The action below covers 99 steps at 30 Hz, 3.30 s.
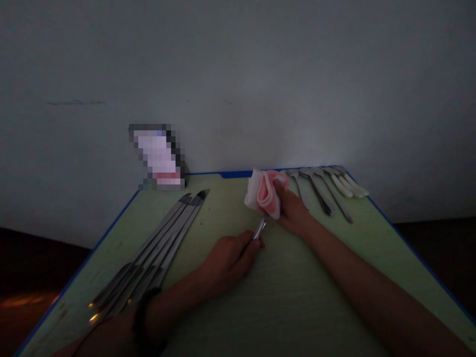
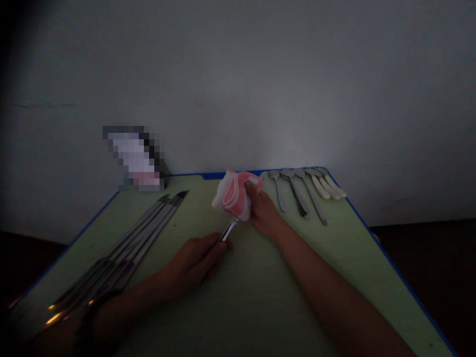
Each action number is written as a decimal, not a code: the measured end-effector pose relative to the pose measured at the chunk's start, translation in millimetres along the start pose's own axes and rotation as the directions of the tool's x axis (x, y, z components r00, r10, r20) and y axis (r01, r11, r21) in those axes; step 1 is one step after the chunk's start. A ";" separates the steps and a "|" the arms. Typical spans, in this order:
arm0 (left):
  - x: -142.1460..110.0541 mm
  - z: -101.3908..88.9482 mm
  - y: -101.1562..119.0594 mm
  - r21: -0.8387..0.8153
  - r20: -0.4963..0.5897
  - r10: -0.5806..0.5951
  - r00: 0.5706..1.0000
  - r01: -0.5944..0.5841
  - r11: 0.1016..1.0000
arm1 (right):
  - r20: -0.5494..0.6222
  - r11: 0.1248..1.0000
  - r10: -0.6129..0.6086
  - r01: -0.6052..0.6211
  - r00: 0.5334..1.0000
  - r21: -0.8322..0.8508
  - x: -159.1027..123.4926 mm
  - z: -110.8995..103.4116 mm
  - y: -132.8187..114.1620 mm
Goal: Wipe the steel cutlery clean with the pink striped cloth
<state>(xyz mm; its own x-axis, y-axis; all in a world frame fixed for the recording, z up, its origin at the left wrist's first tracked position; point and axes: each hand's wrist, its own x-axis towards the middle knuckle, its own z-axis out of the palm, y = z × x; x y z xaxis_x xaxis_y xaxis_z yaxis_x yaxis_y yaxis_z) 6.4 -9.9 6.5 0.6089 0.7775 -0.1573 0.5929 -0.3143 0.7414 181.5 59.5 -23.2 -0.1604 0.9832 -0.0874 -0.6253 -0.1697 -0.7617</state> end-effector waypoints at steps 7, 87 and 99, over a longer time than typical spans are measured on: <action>0.7 1.2 0.3 -0.001 -0.009 -0.005 1.000 0.005 1.000 | 0.006 0.998 0.028 -0.027 1.000 -0.063 -3.8 1.8 1.3; -0.2 4.7 -1.8 0.131 -0.036 0.076 0.996 -0.071 0.989 | -0.115 0.998 0.028 -0.023 0.993 0.052 -1.2 11.4 -1.0; 0.0 2.0 -1.1 0.124 -0.026 0.077 0.997 -0.074 0.990 | -0.144 0.996 0.040 -0.028 0.989 0.086 -0.4 11.3 -0.9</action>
<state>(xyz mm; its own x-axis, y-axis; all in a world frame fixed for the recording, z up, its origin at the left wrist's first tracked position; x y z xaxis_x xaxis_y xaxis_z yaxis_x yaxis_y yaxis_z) 6.8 -10.6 4.4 0.6388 0.7650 -0.0821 0.6075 -0.4360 0.6640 173.4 58.6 -15.2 -0.0739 0.9750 -0.2096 -0.6843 -0.2025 -0.7006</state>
